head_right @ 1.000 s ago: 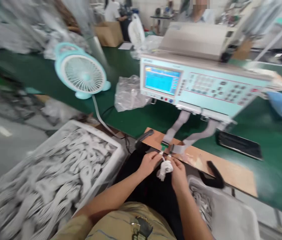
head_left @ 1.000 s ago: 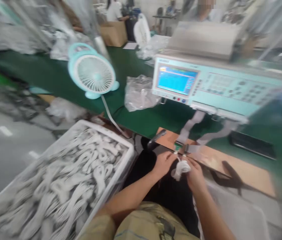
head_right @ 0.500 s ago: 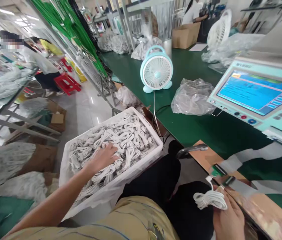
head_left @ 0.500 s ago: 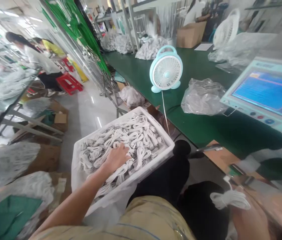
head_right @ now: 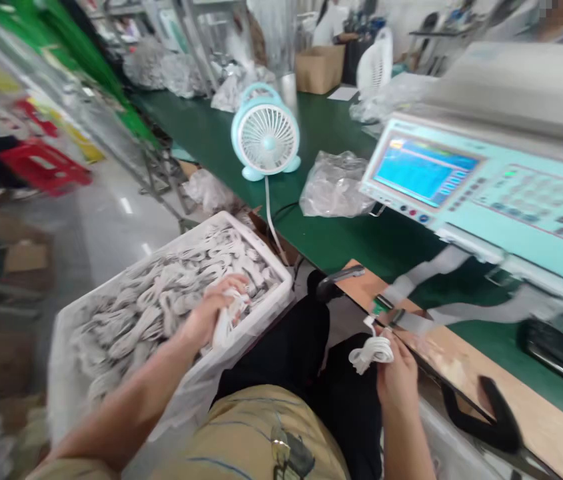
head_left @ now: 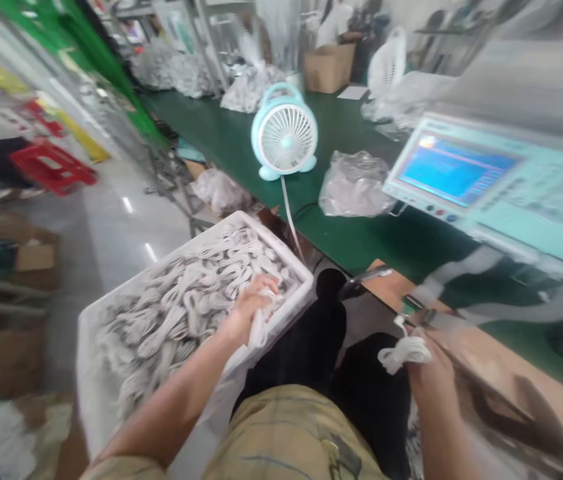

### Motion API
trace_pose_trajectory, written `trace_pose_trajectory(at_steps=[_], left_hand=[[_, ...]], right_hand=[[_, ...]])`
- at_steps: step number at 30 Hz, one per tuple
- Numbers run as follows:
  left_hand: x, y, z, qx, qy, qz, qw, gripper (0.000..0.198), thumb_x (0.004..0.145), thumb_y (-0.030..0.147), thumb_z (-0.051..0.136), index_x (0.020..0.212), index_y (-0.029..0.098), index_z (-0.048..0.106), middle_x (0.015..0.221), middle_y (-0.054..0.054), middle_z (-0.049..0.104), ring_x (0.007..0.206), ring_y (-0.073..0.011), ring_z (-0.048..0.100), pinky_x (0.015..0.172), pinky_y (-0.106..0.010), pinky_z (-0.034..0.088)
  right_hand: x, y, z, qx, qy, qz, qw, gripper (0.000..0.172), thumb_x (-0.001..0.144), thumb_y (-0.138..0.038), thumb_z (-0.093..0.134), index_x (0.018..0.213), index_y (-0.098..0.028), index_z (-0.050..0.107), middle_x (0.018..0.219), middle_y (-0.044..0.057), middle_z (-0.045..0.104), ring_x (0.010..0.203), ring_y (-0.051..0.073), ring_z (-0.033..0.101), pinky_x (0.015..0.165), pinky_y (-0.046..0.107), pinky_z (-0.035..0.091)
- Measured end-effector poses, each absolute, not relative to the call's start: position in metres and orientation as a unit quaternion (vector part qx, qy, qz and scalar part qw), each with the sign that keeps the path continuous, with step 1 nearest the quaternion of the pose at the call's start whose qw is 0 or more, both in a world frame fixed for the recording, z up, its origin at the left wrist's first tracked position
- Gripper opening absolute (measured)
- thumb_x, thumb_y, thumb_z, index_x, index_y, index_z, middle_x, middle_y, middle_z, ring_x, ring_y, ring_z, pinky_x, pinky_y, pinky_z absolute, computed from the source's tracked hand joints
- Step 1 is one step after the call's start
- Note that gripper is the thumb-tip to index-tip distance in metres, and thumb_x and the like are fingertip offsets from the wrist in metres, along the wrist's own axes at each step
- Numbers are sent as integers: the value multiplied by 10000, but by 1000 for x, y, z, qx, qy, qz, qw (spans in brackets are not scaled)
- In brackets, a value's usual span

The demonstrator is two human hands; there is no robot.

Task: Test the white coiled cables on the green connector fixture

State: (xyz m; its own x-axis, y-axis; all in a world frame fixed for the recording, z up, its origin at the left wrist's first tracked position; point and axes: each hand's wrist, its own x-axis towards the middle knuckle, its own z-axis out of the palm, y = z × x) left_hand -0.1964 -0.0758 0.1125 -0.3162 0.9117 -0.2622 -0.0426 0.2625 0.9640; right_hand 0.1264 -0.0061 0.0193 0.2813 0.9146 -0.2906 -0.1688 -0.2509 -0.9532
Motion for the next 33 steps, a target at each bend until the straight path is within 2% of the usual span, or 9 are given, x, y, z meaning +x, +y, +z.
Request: trace_pose_trajectory(at_steps=[4, 6, 12, 18, 23, 28, 33], left_hand=[[-89, -28, 70, 381, 613, 382, 577, 316, 718, 478, 509, 676, 166, 539, 492, 29, 491, 341, -66, 387, 324, -172, 277], [-47, -9, 52, 408, 590, 357, 598, 354, 715, 513, 513, 659, 164, 545, 459, 43, 447, 342, -69, 380, 318, -172, 255], [2, 27, 39, 462, 504, 367, 630, 400, 723, 524, 523, 611, 141, 549, 486, 27, 453, 432, -85, 409, 409, -200, 289], [8, 18, 36, 473, 503, 417, 591, 386, 706, 465, 559, 508, 163, 421, 473, 47, 361, 449, -76, 345, 435, -205, 274], [6, 7, 37, 455, 515, 358, 632, 366, 729, 489, 509, 557, 172, 445, 424, 62, 348, 365, -73, 337, 365, -200, 249], [-1, 7, 42, 431, 498, 317, 683, 367, 693, 496, 566, 572, 165, 463, 425, 63, 383, 337, -64, 360, 326, -178, 248], [-7, -3, 38, 310, 456, 278, 787, 414, 710, 560, 525, 729, 149, 563, 492, 38, 452, 364, -77, 414, 317, -175, 294]], right_hand=[[123, -8, 25, -569, -233, 580, 534, 310, 571, -419, 733, 738, -159, 699, 695, 38, 674, 598, 149, 573, 539, 244, 434], [123, -9, 29, -562, -224, 583, 542, 311, 577, -425, 734, 728, -156, 701, 666, 38, 672, 586, 154, 572, 546, 248, 431], [119, -10, 36, -525, -256, 586, 561, 308, 657, -451, 678, 731, -151, 681, 618, 27, 648, 561, 170, 562, 545, 263, 415], [115, -11, 32, -504, -251, 578, 591, 300, 649, -452, 682, 673, -160, 622, 543, -14, 572, 499, 137, 491, 513, 248, 381], [115, -12, 35, -522, -256, 572, 579, 291, 664, -430, 670, 637, -161, 562, 535, -34, 507, 488, 105, 421, 488, 225, 341], [100, -20, 42, -546, -275, 554, 565, 295, 686, -436, 627, 612, -181, 500, 531, -52, 447, 489, 96, 379, 465, 213, 315], [147, -56, 43, -651, -314, 478, 499, 237, 721, -417, 581, 641, -196, 552, 584, -25, 502, 551, 130, 450, 522, 235, 371]])
